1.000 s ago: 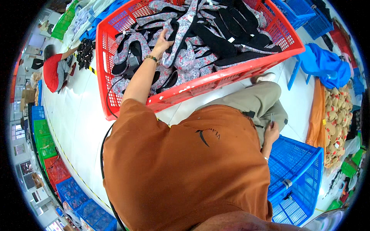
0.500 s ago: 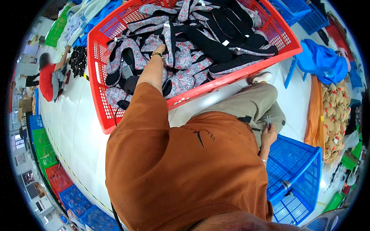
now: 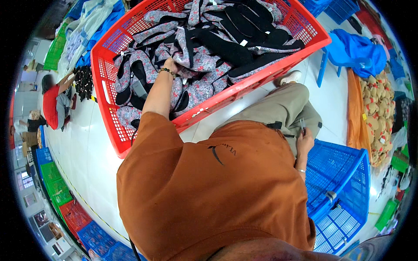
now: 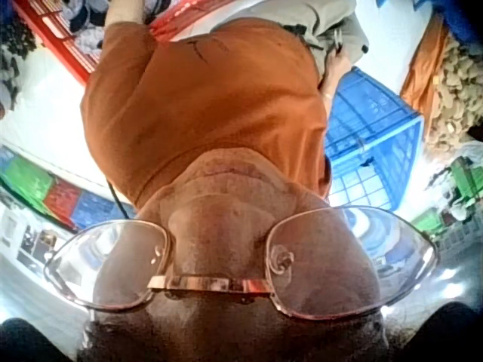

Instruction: The person sits on the floor and uses scissors to trim excess fabric and threads from the edges of floral-patterned fabric slippers. They pick up slippers from a red basket, trim the material, and place the finished items into a blue basket.

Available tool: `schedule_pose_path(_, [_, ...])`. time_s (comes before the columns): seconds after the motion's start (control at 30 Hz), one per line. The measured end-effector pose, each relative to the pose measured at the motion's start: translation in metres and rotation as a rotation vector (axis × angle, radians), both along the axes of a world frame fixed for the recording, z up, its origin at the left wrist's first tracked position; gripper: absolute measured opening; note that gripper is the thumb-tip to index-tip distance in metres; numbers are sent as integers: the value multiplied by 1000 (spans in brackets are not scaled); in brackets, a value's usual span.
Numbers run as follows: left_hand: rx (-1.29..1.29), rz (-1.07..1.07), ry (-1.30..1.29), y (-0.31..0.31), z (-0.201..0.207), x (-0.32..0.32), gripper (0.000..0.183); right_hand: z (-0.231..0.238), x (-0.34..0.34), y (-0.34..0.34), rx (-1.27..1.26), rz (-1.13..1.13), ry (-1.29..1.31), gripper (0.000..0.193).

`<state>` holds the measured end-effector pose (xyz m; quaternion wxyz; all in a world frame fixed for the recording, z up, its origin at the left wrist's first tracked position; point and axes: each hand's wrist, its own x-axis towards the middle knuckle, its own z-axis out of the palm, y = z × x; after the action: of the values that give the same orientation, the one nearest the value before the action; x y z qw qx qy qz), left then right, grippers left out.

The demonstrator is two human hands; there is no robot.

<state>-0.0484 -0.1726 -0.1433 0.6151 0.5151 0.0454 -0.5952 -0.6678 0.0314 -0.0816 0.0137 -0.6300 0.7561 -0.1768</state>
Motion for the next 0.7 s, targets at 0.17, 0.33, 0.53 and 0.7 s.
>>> schedule_pose_path(0.17, [-408, -373, -491, -7, -31, 89, 37, 6, 5, -28, -3, 153, -143, 14])
schedule_pose_path(0.33, [-985, -967, -1272, 12, 267, -148, 46, 33, -23, -5, -327, -87, -468, 15])
schedule_pose_path(0.53, [-1467, -1724, -1702, 66, 282, -362, 39, 211, 0, 18, -886, -34, -616, 21])
schedule_pose_path(0.7, [-1633, -2234, -1453, 93, 181, -462, 21, 201, 29, -4, -396, 145, -398, 21])
